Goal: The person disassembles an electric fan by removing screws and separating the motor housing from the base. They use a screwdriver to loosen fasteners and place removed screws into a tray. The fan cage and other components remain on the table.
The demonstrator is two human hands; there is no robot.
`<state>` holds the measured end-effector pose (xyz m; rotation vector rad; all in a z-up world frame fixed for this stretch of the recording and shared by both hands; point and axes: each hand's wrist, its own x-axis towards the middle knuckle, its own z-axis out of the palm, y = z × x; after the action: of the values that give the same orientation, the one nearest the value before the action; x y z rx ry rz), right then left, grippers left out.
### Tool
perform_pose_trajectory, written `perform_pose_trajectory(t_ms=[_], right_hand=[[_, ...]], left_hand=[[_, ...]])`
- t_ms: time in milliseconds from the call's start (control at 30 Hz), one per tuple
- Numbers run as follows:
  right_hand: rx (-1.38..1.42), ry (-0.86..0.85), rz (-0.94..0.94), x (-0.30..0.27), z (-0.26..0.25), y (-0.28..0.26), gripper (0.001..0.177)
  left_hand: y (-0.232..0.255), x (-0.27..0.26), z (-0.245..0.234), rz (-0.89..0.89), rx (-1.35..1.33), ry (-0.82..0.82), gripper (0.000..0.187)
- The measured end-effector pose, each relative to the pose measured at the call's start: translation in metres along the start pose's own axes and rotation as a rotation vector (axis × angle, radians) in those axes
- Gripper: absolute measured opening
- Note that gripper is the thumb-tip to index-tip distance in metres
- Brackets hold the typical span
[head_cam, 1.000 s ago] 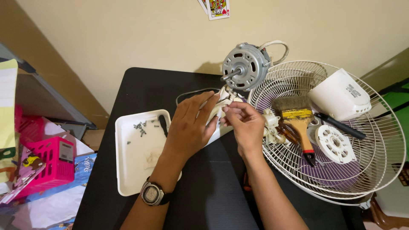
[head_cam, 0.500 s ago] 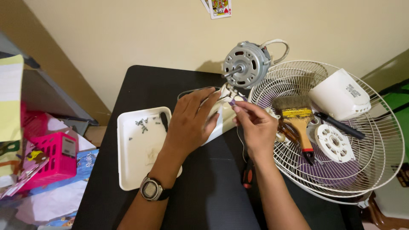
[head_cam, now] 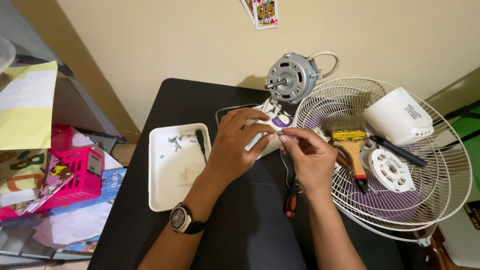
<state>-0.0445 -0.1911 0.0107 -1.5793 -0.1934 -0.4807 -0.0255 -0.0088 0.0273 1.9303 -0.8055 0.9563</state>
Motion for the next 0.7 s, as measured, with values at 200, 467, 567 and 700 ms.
perform_pose_trajectory(t_ms=[200,467,567,700], right_hand=[[-0.014,-0.016,-0.026,-0.0010,-0.0024,0.0016,0.017],[-0.128,-0.019,-0.028,-0.0020,-0.0025,-0.0023,0.016],[-0.131,-0.034,-0.034,-0.0016,-0.0027,-0.0009,0.015],[-0.097,-0.071,-0.033,-0.0010,-0.0027,0.0037,0.019]], left_hand=[[0.0021,-0.0010,0.0004,-0.006,-0.021,-0.006,0.019],[0.0018,-0.0013,0.0029,0.010,-0.029,0.005,0.017],[0.0017,-0.0015,0.0035,-0.008,-0.030,0.001,0.016],[0.0018,-0.0018,0.0023,-0.048,-0.030,-0.009,0.014]])
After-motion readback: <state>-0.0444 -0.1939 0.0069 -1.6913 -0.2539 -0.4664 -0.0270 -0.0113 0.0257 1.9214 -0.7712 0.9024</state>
